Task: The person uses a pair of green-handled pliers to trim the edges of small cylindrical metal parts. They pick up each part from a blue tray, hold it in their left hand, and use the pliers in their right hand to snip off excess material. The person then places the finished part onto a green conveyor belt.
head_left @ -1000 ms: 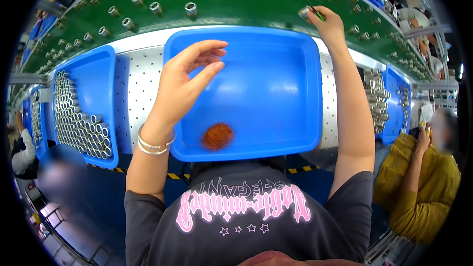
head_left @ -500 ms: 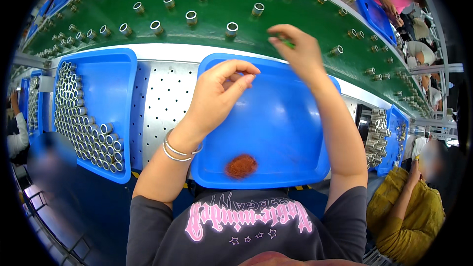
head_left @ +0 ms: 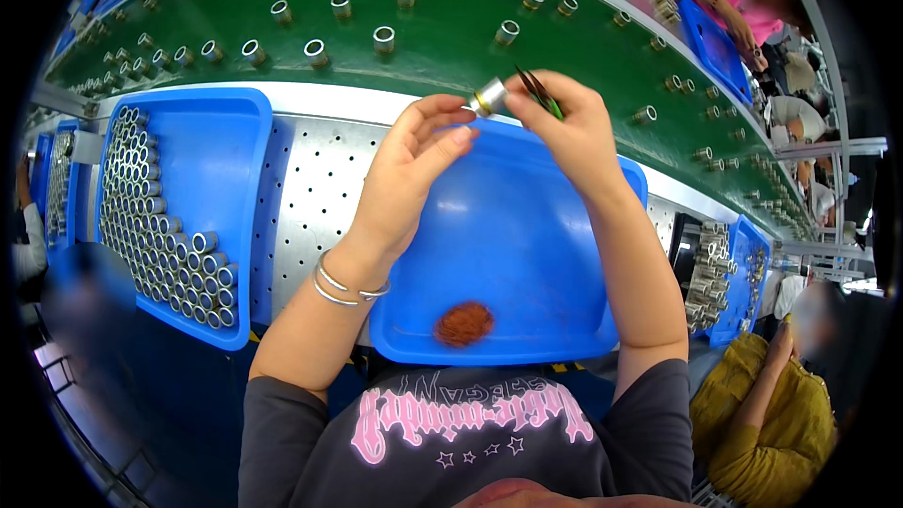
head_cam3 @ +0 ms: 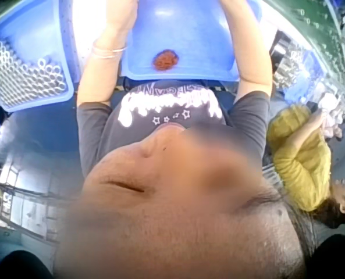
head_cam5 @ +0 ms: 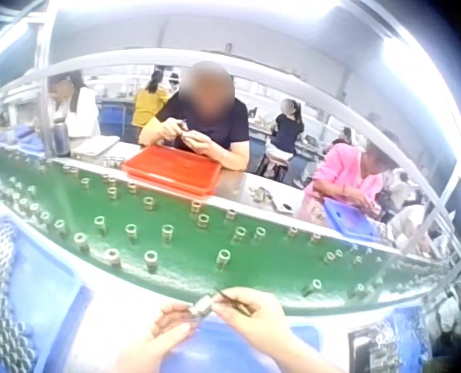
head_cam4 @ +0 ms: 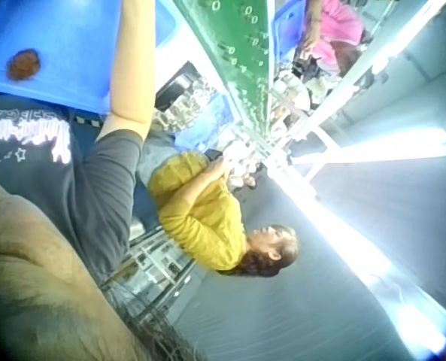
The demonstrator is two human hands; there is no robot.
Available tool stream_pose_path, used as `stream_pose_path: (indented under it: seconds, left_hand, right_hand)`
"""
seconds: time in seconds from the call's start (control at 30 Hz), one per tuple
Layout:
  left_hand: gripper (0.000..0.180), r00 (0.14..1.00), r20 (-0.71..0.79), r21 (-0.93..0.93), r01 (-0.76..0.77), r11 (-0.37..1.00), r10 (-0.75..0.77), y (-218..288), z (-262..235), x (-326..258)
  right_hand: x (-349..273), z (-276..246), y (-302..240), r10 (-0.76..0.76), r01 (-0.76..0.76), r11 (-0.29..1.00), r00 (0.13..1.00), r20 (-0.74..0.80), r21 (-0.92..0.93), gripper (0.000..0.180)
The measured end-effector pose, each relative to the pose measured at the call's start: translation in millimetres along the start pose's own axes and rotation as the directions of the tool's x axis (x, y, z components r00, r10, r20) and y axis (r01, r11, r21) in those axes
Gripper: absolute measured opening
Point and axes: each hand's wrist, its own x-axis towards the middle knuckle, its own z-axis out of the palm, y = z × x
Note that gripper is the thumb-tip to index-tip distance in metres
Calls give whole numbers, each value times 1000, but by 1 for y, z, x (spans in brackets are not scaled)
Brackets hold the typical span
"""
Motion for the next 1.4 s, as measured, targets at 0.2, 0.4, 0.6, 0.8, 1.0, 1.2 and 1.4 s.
stream_pose_path:
  seconds: [0.2,0.4,0.6,0.8,1.0,1.2,1.4]
  left_hand:
    - [40,963,194,-46,197,979,-185,10,17,-12]
    - [41,992,121,177,-44,983,23,-1,22,-15]
    - [46,986,161,228,-7,974,-31,-5,24,-16]
    - [43,980,124,-33,158,987,-153,1,20,-15]
    - [45,958,127,-206,278,938,-256,5,20,-12]
    - [42,973,124,-168,212,963,-193,-2,19,-15]
    - [44,960,132,-240,273,932,-247,1,18,-11]
  right_hand:
    - [-49,-17,-1,87,-127,943,986,140,308,15]
    - [-58,-4,-11,-187,187,982,982,-24,-25,23]
    - [-64,1,-6,-248,251,955,968,39,-158,20]
    - [-61,-16,-3,78,-130,908,986,144,397,9]
    - [-58,-19,3,93,-155,850,985,146,504,10]
    - [-59,-9,2,-33,-74,828,983,180,556,9]
    - [-58,-19,4,16,-87,866,989,147,492,8]
